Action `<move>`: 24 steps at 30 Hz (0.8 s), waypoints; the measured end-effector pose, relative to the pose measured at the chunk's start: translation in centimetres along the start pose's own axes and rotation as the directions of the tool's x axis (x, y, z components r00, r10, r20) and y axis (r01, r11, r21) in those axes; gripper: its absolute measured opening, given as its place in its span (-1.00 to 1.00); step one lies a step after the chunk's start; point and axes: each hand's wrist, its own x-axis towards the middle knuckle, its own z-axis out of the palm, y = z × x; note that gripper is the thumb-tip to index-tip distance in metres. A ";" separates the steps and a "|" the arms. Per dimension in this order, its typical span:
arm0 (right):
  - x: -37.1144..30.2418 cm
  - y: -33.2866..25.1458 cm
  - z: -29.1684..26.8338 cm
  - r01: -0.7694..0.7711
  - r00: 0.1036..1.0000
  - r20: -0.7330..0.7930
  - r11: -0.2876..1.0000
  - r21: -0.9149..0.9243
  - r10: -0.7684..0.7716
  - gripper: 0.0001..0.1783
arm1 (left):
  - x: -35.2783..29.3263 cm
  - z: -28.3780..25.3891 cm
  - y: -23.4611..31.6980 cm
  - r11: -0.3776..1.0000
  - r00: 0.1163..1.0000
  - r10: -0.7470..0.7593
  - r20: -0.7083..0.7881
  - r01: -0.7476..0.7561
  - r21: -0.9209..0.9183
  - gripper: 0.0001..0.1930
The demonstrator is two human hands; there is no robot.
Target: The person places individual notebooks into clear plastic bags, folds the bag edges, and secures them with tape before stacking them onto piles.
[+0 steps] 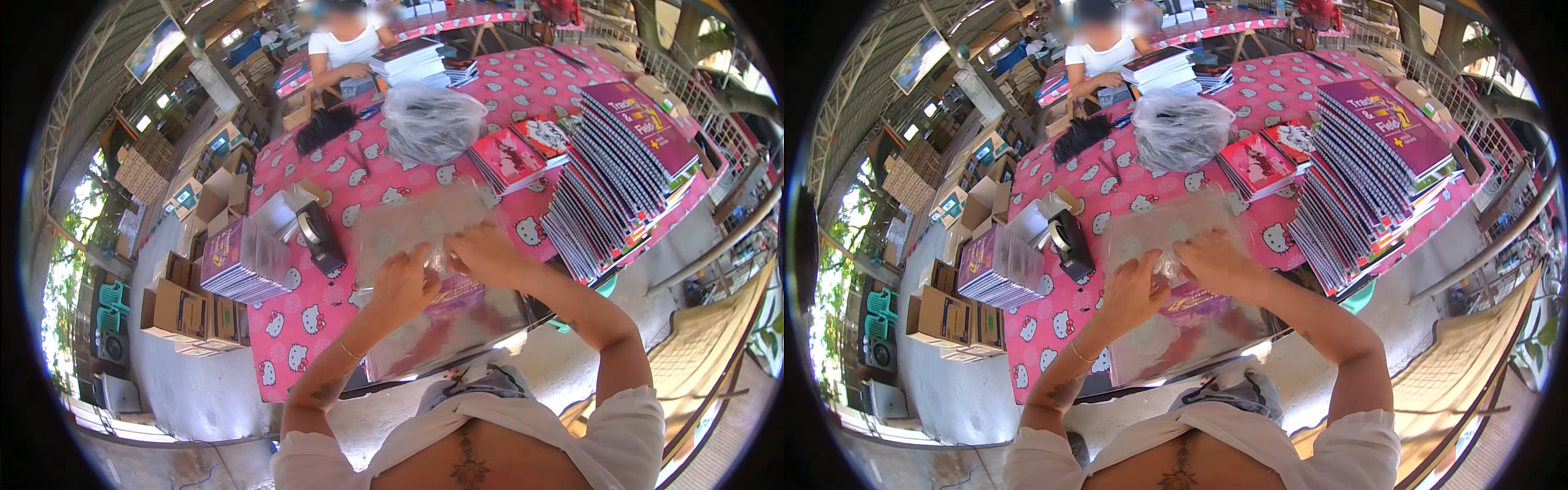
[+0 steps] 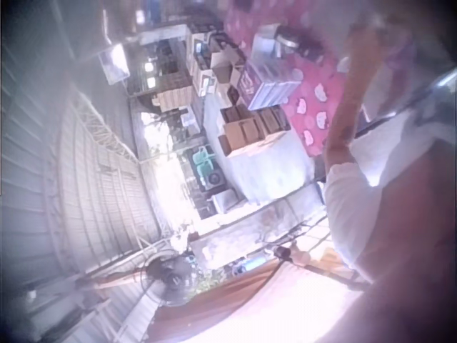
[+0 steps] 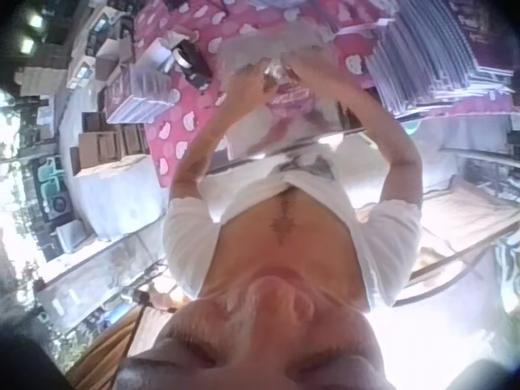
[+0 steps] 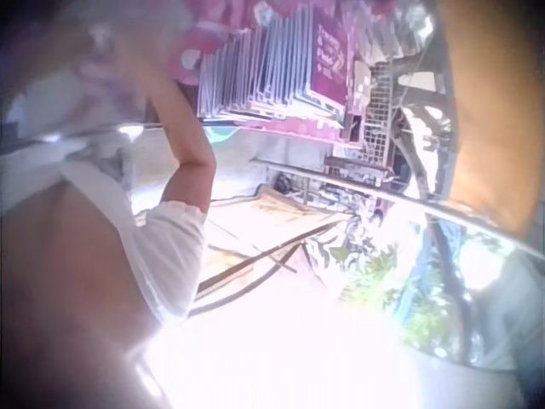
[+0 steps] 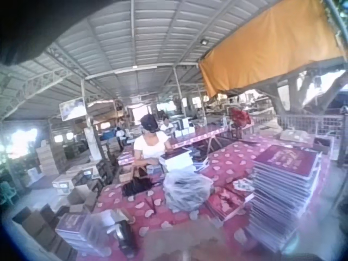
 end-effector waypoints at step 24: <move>1.0 4.3 1.8 -0.208 0.978 0.102 0.803 0.558 0.183 -0.67 | -7.5 8.5 -28.1 0.429 0.357 -0.850 -0.388 0.039 -0.902 -0.81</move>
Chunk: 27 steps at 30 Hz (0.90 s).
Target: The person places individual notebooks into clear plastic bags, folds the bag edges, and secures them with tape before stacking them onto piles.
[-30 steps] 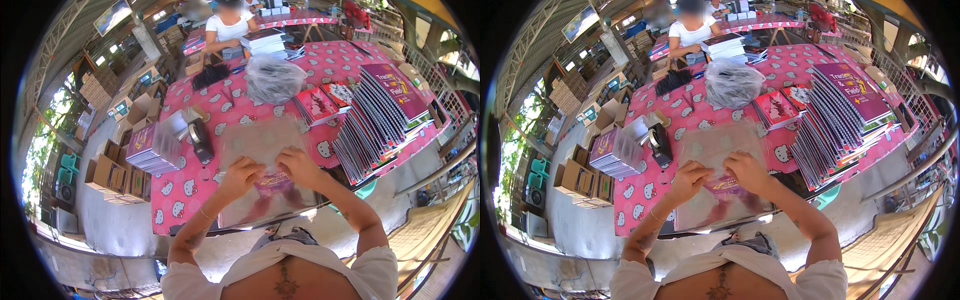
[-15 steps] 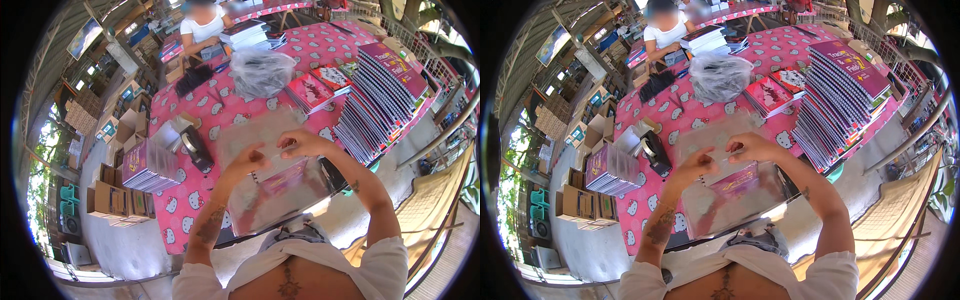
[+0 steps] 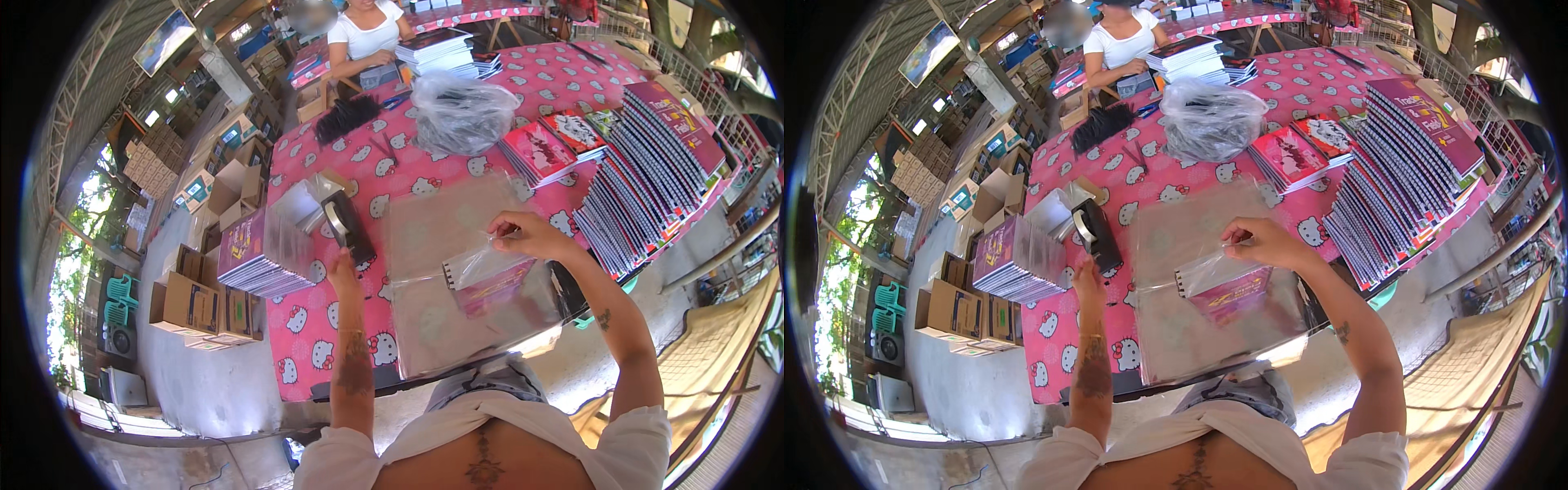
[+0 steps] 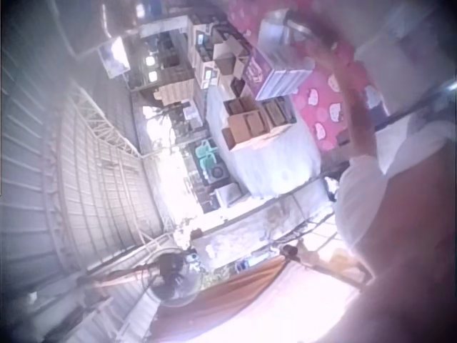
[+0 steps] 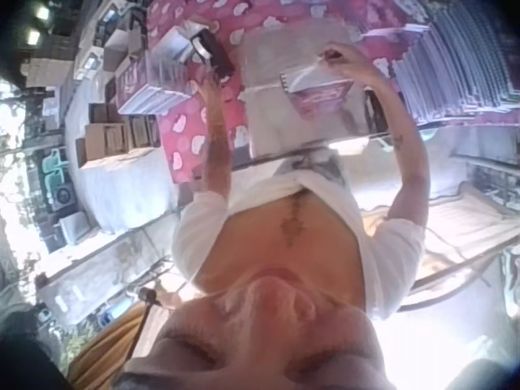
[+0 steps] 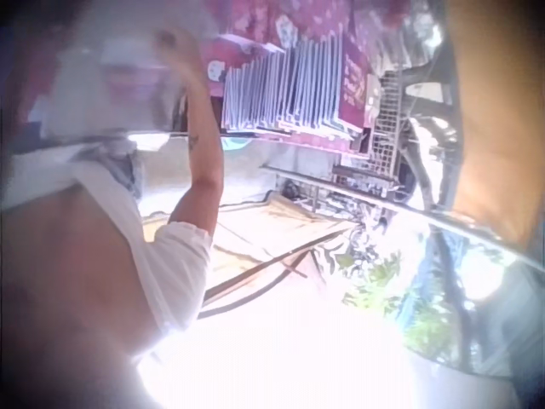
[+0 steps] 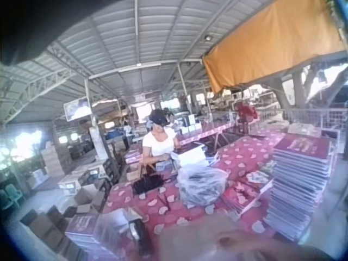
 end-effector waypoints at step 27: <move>-5.0 2.3 1.3 0.212 0.952 -0.268 0.949 0.232 -0.147 -0.06 | -9.1 9.6 5.1 0.746 0.034 -0.403 0.914 0.592 0.307 -0.18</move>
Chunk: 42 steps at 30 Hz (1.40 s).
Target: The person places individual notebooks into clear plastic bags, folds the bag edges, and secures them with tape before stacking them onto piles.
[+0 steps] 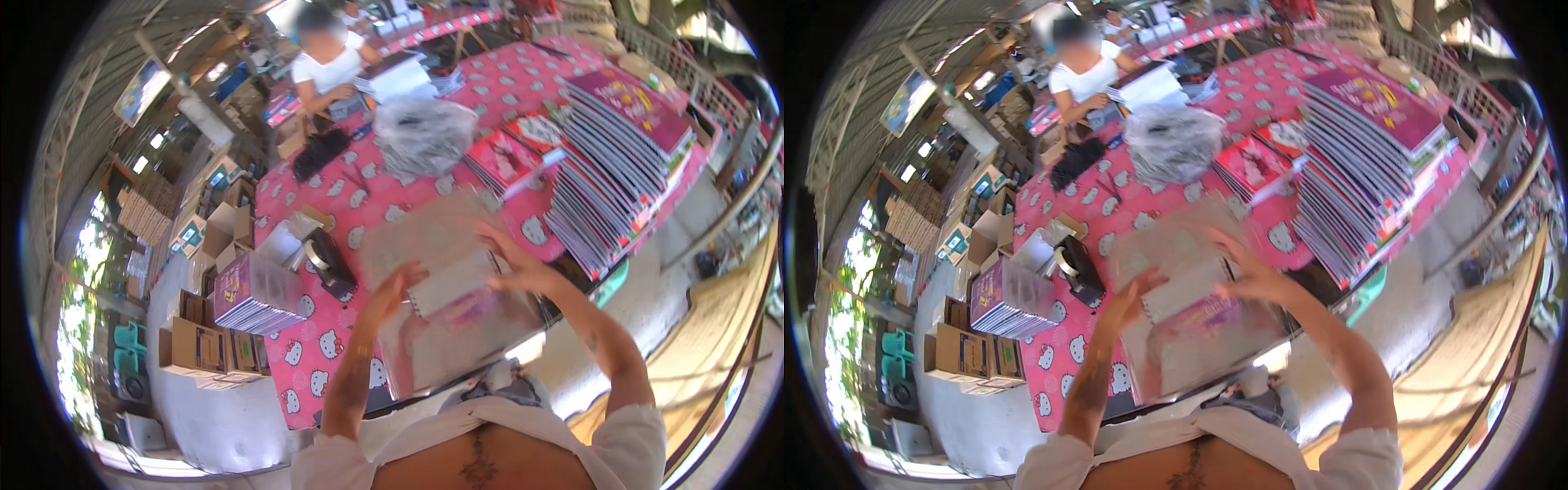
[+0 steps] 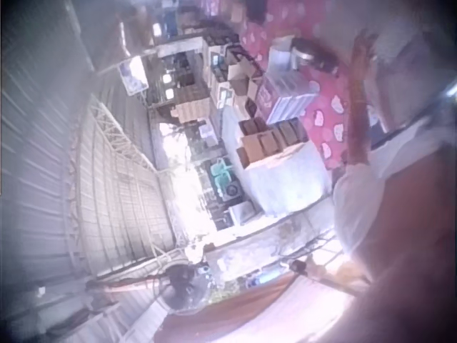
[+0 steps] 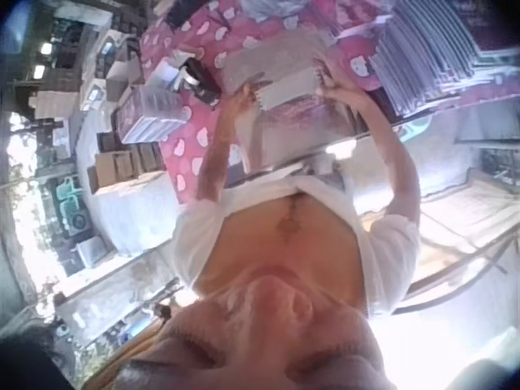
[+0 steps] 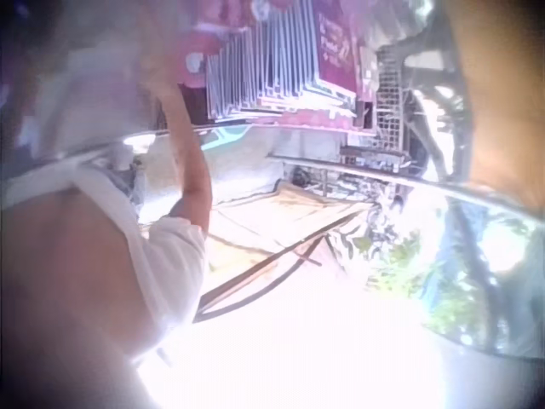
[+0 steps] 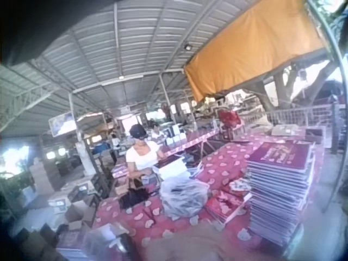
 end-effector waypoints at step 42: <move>-0.5 -23.1 -34.1 -0.544 0.838 -0.346 0.613 -0.572 0.421 -0.16 | -3.1 1.2 15.2 0.179 -0.308 0.949 -0.066 0.355 0.918 -0.49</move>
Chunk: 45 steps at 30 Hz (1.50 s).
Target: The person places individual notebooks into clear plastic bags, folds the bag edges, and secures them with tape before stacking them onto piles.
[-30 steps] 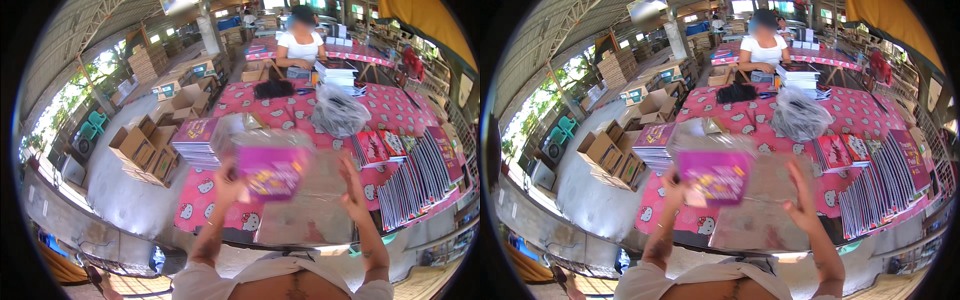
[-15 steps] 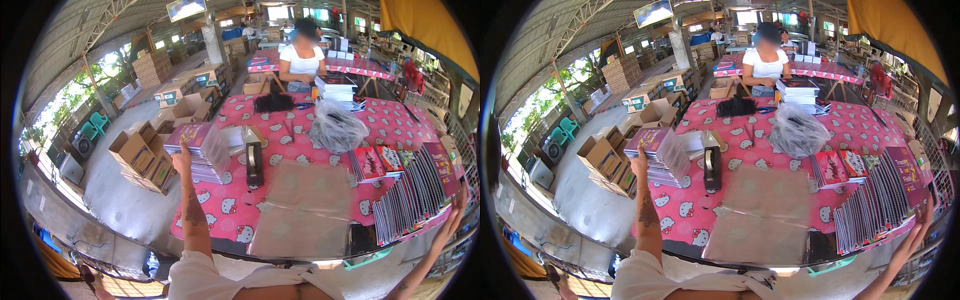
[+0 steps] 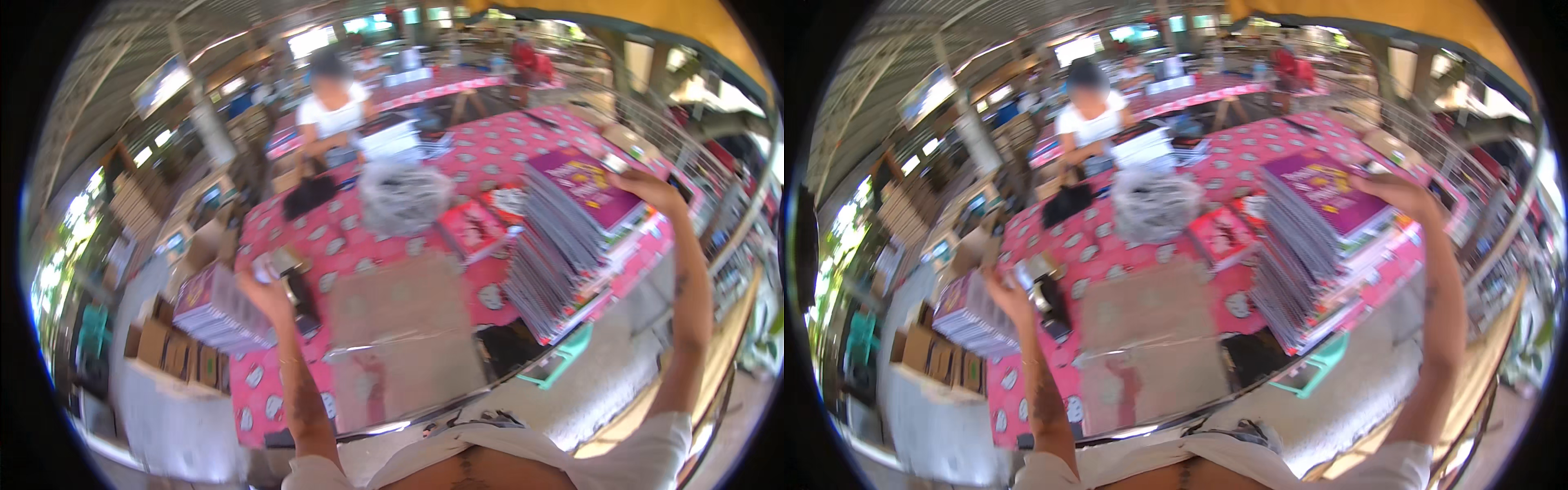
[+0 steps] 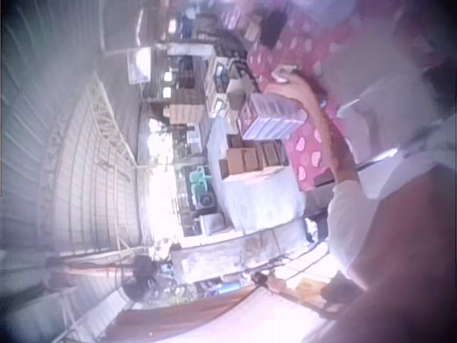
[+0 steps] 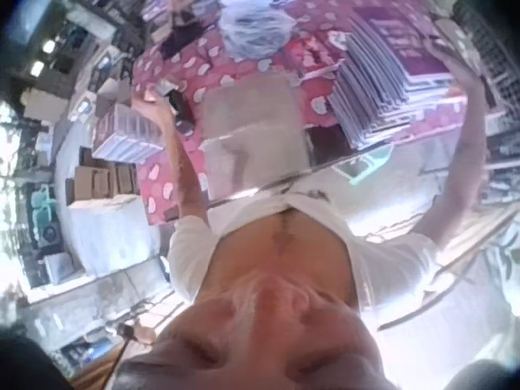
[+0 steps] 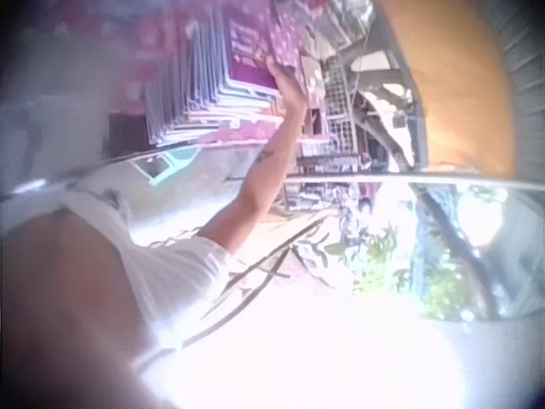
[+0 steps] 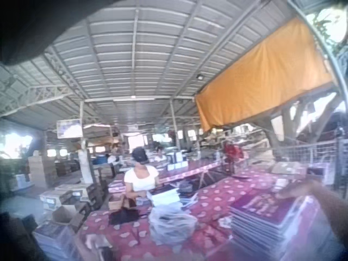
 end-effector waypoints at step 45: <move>-6.2 -28.9 61.1 0.259 0.512 0.119 0.285 0.923 -0.850 0.15 | -7.0 -29.3 -3.8 0.569 0.625 -0.518 0.584 0.761 -0.311 -0.51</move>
